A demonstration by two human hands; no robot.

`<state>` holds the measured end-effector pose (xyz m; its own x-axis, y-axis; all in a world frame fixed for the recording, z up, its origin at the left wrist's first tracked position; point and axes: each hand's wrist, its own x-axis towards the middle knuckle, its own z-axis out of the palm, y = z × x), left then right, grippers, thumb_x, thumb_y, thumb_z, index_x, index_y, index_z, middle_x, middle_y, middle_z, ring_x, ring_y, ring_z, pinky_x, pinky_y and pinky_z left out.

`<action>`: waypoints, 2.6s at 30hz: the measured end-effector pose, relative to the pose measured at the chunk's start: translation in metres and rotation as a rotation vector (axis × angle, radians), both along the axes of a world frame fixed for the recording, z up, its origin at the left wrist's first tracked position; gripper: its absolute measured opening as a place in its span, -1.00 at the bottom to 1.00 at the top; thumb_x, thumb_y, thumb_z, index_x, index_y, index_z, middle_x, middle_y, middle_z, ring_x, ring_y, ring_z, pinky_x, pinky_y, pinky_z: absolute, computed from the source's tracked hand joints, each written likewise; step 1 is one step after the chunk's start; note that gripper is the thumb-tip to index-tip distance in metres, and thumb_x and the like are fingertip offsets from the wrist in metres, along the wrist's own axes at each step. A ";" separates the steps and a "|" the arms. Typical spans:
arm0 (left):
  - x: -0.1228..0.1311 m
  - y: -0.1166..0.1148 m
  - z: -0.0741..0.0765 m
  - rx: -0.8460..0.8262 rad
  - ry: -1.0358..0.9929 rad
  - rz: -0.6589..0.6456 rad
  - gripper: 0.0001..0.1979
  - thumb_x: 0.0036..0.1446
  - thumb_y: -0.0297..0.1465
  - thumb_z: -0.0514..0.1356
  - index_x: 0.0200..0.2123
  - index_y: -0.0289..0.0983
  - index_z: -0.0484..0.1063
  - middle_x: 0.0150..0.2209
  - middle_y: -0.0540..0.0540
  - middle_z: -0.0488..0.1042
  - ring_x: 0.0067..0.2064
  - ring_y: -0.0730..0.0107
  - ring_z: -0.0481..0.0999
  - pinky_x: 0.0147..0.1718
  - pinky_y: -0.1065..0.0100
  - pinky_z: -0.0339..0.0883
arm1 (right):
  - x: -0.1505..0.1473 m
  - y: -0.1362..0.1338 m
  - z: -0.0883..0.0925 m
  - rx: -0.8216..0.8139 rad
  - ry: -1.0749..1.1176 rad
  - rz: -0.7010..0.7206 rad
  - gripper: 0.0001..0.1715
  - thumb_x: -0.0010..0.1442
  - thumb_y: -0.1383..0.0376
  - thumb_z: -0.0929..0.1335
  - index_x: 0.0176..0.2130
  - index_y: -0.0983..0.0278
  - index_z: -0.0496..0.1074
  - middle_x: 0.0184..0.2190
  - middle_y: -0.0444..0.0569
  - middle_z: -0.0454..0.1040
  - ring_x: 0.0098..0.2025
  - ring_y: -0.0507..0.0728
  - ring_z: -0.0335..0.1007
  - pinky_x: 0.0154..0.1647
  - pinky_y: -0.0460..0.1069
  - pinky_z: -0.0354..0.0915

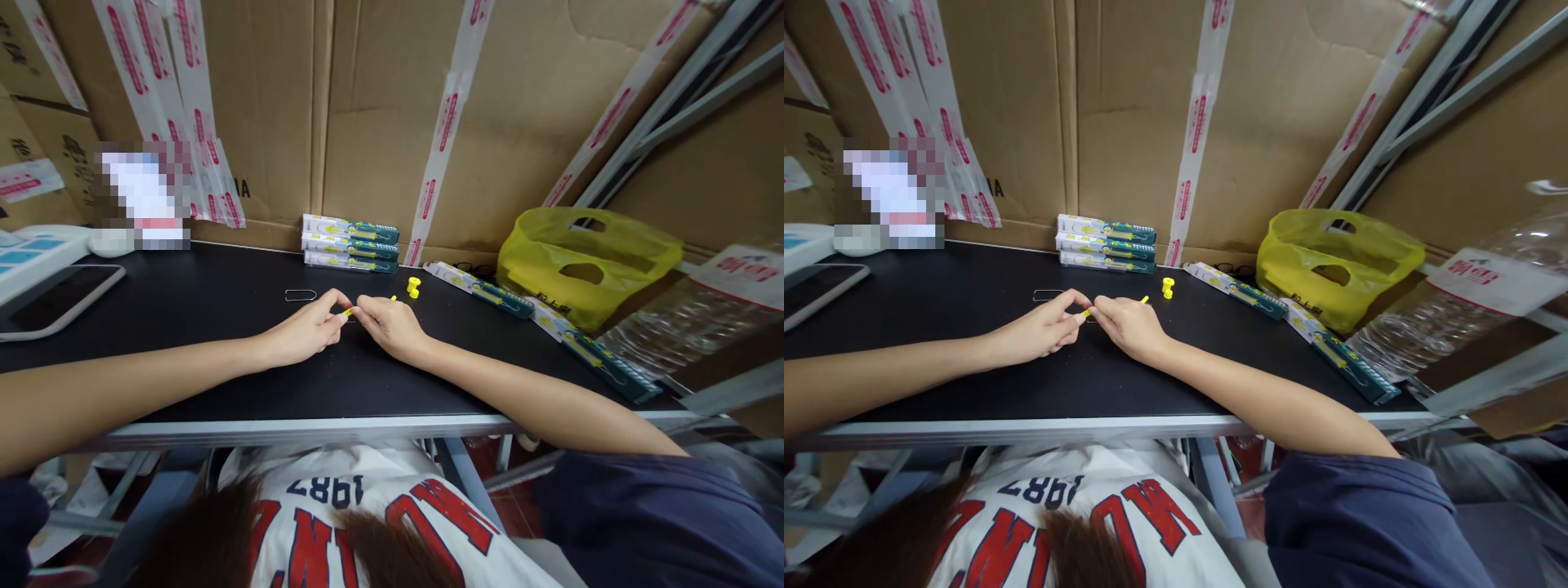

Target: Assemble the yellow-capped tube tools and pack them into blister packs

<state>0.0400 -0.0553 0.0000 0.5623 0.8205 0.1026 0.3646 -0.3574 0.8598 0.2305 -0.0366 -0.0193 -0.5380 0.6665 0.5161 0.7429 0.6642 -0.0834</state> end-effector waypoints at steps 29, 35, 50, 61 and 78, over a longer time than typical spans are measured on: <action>-0.006 0.010 0.001 0.012 -0.052 -0.041 -0.50 0.22 -0.26 0.05 0.19 -0.24 0.04 -0.62 0.17 0.29 -0.69 0.60 0.16 -0.70 0.56 0.05 | 0.002 -0.002 0.007 -0.504 0.444 0.387 -0.68 0.23 0.06 0.31 -0.33 0.29 0.31 -0.42 -0.12 0.37 -0.39 0.02 0.25 -0.37 -0.07 0.19; -0.019 0.022 0.008 0.389 0.155 -0.015 -0.75 0.23 -0.21 0.04 -0.17 -0.26 0.31 -0.55 0.07 0.37 -0.53 0.50 0.32 -0.48 0.46 0.17 | 0.005 0.003 0.008 -0.555 0.457 0.387 -0.82 0.21 0.21 0.30 -0.31 0.28 0.27 -0.49 -0.15 0.38 -0.45 0.01 0.26 -0.36 -0.07 0.20; -0.026 0.027 0.005 1.037 0.598 -0.095 -0.74 0.31 -0.30 -0.02 -0.19 -0.24 0.44 -0.30 -0.10 0.46 -0.24 0.30 0.44 -0.32 0.39 0.17 | 0.007 0.008 0.003 -0.584 0.434 0.395 -0.80 0.09 0.31 0.34 -0.24 0.28 0.27 -0.52 -0.25 0.23 -0.49 -0.03 0.13 -0.42 -0.10 0.13; -0.024 0.024 0.003 0.982 0.459 -0.132 -0.74 0.29 -0.27 0.03 -0.03 -0.24 0.34 -0.13 -0.13 0.47 -0.10 0.27 0.47 -0.15 0.35 0.28 | 0.004 0.005 0.005 -0.514 0.351 0.347 -0.59 0.26 0.01 0.27 -0.38 0.29 0.32 -0.58 -0.22 0.22 -0.51 -0.02 0.15 -0.46 -0.10 0.10; -0.014 0.042 -0.004 0.038 -0.489 0.159 -0.63 0.03 -0.17 0.29 -0.21 -0.31 0.36 -0.19 -0.17 0.56 -0.18 0.26 0.60 -0.36 0.41 0.42 | 0.000 0.009 0.005 -0.659 0.740 0.342 -0.54 0.20 -0.05 0.29 -0.37 0.29 0.37 -0.65 -0.22 0.28 -0.61 -0.05 0.14 -0.58 -0.12 0.08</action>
<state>0.0256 -0.0131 -0.0036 0.3095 0.8826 0.3537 -0.0248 -0.3644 0.9309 0.2305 -0.0277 -0.0146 -0.4493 0.8072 0.3829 0.1401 0.4870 -0.8621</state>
